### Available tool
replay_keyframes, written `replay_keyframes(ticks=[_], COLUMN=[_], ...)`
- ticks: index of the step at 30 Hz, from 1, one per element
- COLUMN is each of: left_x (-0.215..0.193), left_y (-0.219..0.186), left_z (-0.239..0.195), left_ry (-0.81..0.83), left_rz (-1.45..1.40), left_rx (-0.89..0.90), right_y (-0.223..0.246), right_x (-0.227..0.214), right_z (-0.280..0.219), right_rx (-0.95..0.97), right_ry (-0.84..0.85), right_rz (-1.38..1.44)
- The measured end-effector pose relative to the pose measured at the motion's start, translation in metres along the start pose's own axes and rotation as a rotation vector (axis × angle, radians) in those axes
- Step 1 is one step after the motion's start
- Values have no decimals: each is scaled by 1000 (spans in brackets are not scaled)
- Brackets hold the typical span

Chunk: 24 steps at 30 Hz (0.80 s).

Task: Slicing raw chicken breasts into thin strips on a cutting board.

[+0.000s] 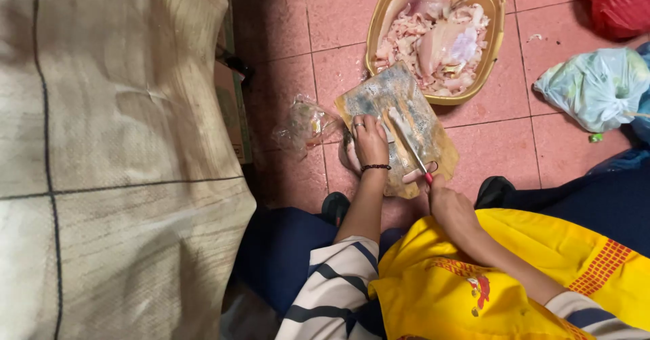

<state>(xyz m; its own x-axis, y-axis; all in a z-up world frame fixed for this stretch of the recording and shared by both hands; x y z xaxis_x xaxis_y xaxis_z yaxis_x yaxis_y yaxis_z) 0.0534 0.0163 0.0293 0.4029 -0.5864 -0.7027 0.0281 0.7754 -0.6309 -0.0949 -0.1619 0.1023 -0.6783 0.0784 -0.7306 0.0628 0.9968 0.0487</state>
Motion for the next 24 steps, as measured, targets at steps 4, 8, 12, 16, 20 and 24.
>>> replay_keyframes(ticks=[4, 8, 12, 16, 20, 24], left_x=[0, -8, -3, -11, -8, -19], left_y=[1, -9, -5, -9, 1, -9], left_z=[-1, 5, 2, 10, 4, 5], left_ry=[0, 13, 55, 39, 64, 109], left_rz=[0, 9, 86, 114, 55, -26], left_rx=[-10, -21, -49, -24, -109, -183], right_y=[39, 25, 39, 61, 42, 17], right_x=[-65, -23, -9, -42, -37, -9], right_z=[-31, 11, 52, 66, 15, -10], right_rx=[-34, -21, -98, -53, -37, -94], right_ry=[-24, 70, 37, 12, 28, -5], right_rz=[42, 36, 25, 58, 35, 29])
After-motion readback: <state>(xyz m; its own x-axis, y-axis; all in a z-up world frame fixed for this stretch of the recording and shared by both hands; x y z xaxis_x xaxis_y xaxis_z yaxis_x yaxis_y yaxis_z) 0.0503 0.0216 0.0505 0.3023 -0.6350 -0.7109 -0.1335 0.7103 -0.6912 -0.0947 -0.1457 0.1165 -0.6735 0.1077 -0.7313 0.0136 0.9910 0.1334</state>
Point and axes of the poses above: each hand's wrist, its own z-axis towards the middle knuckle, its own x-axis out of the palm, y = z × x, the point moved 6 cm from there along z, towards the middle knuckle, and after that the axes turned 12 degrees about -z, right-handed, at the moved point
